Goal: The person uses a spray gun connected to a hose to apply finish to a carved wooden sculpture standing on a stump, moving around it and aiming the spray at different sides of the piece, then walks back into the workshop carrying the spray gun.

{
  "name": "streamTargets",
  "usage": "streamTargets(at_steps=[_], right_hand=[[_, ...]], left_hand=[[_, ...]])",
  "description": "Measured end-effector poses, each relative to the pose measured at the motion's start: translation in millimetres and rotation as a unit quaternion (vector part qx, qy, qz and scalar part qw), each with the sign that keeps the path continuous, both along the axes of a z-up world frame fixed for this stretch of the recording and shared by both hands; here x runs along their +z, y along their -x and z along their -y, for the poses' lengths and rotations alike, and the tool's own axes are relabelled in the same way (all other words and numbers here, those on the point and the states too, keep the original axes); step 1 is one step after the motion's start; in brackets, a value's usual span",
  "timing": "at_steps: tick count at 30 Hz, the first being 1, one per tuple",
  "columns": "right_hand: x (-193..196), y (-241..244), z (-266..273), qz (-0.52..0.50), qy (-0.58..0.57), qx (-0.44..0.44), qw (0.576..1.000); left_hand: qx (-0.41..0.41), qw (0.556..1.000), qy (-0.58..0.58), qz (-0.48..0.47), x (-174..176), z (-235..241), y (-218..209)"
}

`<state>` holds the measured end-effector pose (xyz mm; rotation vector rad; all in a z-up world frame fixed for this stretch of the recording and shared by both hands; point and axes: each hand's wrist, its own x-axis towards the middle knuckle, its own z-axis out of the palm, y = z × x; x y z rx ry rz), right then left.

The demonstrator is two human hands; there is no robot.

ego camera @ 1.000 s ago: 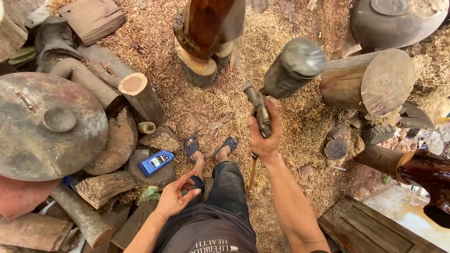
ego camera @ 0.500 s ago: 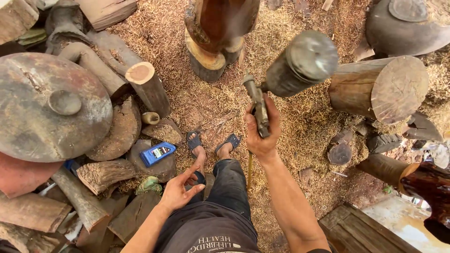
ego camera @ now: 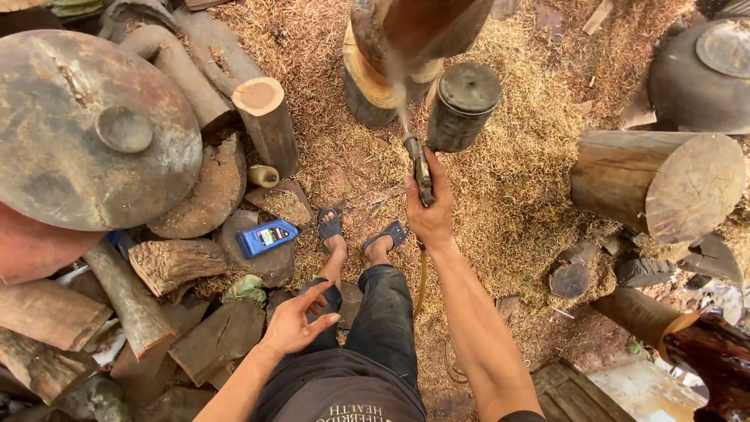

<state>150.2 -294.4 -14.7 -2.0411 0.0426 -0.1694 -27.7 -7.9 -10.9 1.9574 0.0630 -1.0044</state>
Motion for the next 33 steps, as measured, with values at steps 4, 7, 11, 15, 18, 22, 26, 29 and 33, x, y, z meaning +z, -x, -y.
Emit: streamTargets(at_steps=[4,7,11,15,18,22,26,29,33], right_hand=[[-25.7,15.9,13.3,-0.103,0.006,-0.014,0.995],[-20.9,23.5,30.1,-0.130,-0.024,-0.001,0.991],[1.2,23.2,53.3,-0.083,-0.038,-0.032,0.995],[50.1,20.8,78.0,0.061,-0.059,-0.036,0.996],[91.8,10.0,100.8,0.157,-0.134,-0.007,0.978],[121.5,-0.3,139.7,0.214,-0.160,0.007,0.964],[73.6,-10.2,197.3,0.177,-0.193,0.062,0.963],[35.4,-16.5,246.9,0.106,-0.122,0.105,0.981],[12.0,-27.0,311.6,-0.092,-0.148,0.128,0.976]], left_hand=[[0.008,1.000,0.002,-0.005,0.9,-3.0,1.3],[0.032,0.999,0.022,-0.007,2.6,-0.9,-2.0],[0.042,0.998,0.055,0.009,-8.0,7.9,-0.3],[0.033,0.998,0.056,0.014,-6.2,24.4,-6.6],[0.028,0.998,0.050,0.017,-4.3,41.4,-16.0],[0.027,0.999,0.021,0.018,1.4,72.9,-25.4],[0.046,0.999,-0.010,0.005,4.2,115.5,-25.7],[0.085,0.996,-0.029,-0.013,-2.1,162.1,-26.2],[0.142,0.988,-0.047,-0.034,-6.4,247.8,-19.8]])
